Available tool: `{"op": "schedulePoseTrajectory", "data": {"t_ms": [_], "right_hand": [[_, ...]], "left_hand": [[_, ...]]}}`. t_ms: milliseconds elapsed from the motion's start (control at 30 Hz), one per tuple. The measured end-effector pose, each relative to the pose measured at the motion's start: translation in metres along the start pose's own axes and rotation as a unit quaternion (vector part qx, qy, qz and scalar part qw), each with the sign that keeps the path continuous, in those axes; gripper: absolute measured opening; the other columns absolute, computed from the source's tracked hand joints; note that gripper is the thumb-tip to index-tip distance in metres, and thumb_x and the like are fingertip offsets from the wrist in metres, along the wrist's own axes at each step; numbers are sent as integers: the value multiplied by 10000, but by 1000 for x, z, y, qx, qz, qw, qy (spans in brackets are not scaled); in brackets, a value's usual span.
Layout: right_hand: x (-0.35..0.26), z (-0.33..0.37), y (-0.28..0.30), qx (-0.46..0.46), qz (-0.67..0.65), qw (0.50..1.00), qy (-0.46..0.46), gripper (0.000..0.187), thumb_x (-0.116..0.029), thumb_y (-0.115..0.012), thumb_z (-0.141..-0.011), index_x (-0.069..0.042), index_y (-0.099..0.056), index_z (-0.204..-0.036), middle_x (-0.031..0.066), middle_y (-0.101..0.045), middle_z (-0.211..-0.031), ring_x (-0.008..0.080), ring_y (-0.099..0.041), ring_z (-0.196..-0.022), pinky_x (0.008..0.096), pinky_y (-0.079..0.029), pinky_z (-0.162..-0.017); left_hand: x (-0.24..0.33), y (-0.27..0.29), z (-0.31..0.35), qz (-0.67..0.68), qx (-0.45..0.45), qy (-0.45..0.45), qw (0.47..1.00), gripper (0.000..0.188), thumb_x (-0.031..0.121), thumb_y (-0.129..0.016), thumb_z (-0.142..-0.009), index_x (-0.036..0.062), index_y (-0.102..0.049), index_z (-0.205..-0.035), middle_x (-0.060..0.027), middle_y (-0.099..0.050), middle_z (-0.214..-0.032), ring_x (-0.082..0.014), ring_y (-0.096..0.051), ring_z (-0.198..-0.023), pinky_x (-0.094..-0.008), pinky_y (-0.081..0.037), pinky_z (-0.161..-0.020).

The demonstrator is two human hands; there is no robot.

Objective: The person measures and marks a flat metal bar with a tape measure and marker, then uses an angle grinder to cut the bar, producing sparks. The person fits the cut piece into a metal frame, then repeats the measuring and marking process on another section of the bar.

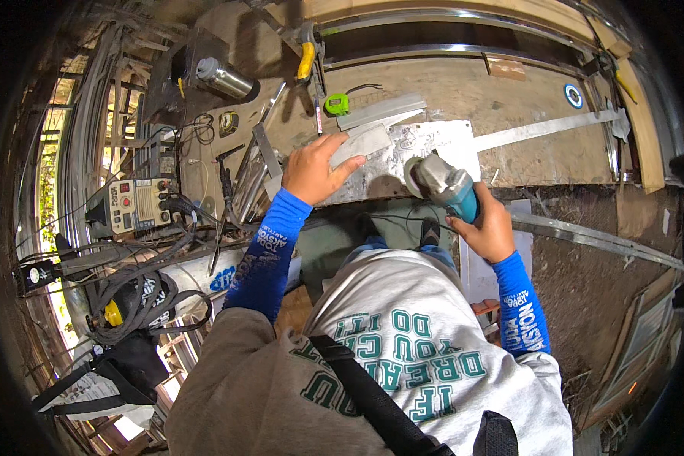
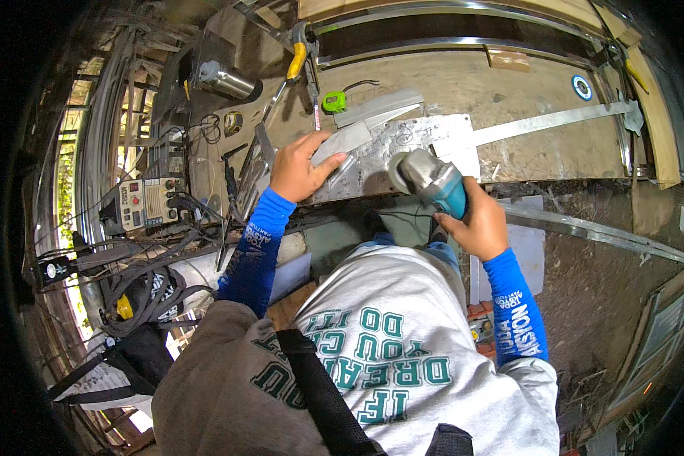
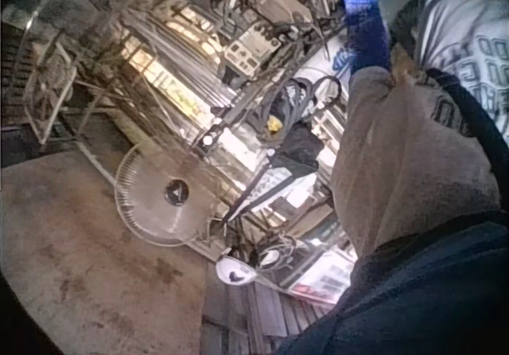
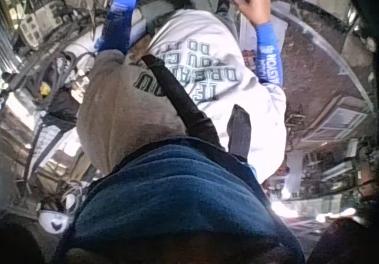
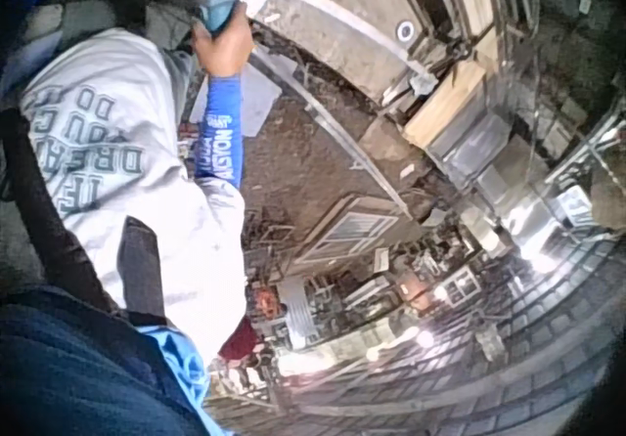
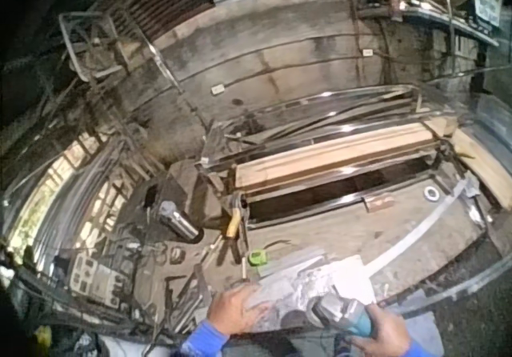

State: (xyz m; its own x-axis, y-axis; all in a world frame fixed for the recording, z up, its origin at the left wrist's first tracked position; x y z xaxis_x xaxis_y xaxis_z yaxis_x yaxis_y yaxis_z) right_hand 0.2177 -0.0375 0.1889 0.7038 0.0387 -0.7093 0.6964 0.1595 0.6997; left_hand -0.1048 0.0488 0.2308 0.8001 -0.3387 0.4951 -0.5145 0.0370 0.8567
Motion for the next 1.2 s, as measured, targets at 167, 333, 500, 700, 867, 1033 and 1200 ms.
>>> {"op": "schedulePoseTrajectory", "data": {"t_ms": [167,333,500,700,867,1033,1200], "right_hand": [[126,36,-49,48,-476,845,-238,497,-433,-719,-1020,10,-629,-1227,131,-724,-1003,223,-735,-827,353,-622,-722],[197,57,-40,67,-699,659,-271,676,-624,-602,-1022,18,-609,-1231,159,-724,-1000,280,-751,-821,417,-651,-690],[243,7,1,107,-804,565,-150,664,-639,-545,-1032,-3,-617,-1209,147,-708,-954,294,-705,-786,415,-637,-724],[265,-63,4,25,-848,519,-109,519,-475,-630,-993,-13,-612,-1230,155,-698,-980,292,-691,-890,414,-608,-833],[187,-40,-39,23,-739,628,-241,453,-364,-740,-943,-33,-603,-1219,172,-703,-1013,306,-715,-943,460,-604,-866],[119,-60,-134,-163,-572,754,-277,406,-260,-810,-899,-43,-609,-1176,121,-715,-1003,303,-732,-843,443,-603,-784],[12,-112,-218,-239,-474,819,-217,414,-167,-857,-827,-16,-668,-1164,84,-729,-1009,224,-700,-784,381,-575,-735]], "left_hand": [[-77,-39,31,152,-3,136,979,535,461,-769,-960,13,-694,-1241,-180,-759,-1054,-338,-750,-939,-432,-576,-797],[-157,-92,131,348,-63,364,862,450,368,-755,-1010,20,-667,-1280,23,-622,-767,-73,-504,-547,-265,-376,-486],[-160,-108,213,321,-74,354,875,380,192,-738,-978,11,-652,-1301,23,-645,-776,-47,-482,-538,-242,-358,-477],[-148,-114,251,290,-46,257,921,238,85,-729,-930,8,-711,-1154,-30,-698,-909,-119,-655,-826,-311,-554,-745],[-115,-111,259,281,-46,409,867,414,15,-764,-838,-34,-647,-1232,-92,-754,-967,-183,-711,-883,-359,-549,-839],[-109,-116,298,302,28,404,863,251,15,-748,-849,13,-634,-1073,-42,-678,-889,-129,-655,-846,-318,-534,-806],[-114,-106,329,223,63,426,875,233,162,-783,-847,31,-640,-976,-109,-669,-849,-204,-639,-787,-377,-521,-766]]}}
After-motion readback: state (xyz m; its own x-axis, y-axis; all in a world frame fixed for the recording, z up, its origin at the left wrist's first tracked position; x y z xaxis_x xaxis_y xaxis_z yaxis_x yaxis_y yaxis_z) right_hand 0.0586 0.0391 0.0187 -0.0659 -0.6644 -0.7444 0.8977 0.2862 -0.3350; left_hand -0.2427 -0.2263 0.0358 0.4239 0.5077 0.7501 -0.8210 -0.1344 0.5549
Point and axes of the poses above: each hand's wrist, its own z-axis away from the middle knuckle, its own y-axis out of the back of the hand, x = y × z, the point moved 8 cm from there along -z, towards the middle knuckle
